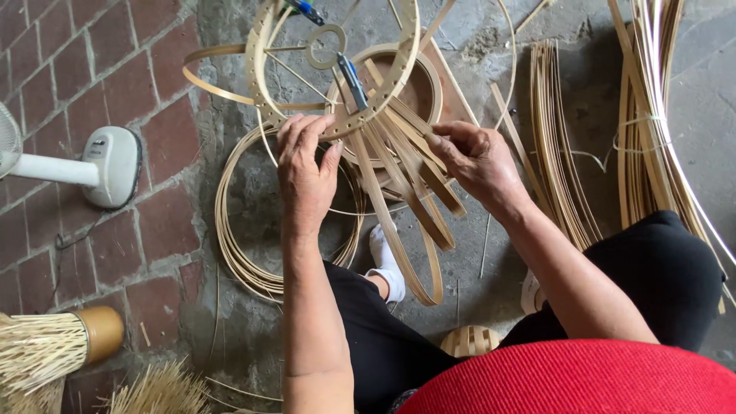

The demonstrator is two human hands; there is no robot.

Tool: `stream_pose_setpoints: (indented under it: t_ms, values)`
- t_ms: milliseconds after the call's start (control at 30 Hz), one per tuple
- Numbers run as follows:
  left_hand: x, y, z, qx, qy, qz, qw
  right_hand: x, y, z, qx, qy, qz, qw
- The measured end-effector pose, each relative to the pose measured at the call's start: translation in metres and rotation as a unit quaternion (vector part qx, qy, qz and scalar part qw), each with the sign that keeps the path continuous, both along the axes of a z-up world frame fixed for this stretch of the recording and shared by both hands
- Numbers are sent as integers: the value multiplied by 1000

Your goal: Weaving thin bamboo strips into a circular wooden frame to assemble a craft item.

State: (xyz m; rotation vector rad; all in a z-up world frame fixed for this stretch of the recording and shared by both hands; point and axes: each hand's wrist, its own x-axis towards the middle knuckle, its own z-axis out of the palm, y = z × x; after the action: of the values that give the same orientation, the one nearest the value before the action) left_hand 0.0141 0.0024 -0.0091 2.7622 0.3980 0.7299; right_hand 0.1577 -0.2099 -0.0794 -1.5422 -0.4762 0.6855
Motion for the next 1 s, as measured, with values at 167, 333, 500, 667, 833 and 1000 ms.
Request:
stream_pose_setpoints:
  t_ms: [167, 333, 500, 667, 833, 1000]
  values:
    - [-1, 0, -2, -5, 4, 1, 1000, 1, 2, -11, 26, 30, 2, 999]
    - [-1, 1, -3, -3, 4, -3, 1000, 3, 4, -17, 40, 29, 10, 999]
    - [0, 1, -3, -9, -6, -8, 1000, 9, 2, -21, 55, 63, 15, 996]
    - [1, 3, -3, -3, -17, -9, 1000, 11, -12, 9, 17, 30, 14, 999]
    - [7, -14, -11, -14, -183, 12, 983, 6, -26, 18, 94, 33, 66, 993]
    - [17, -51, 6, -118, -165, -32, 979, -3, -28, 25, 46, 40, 71, 996]
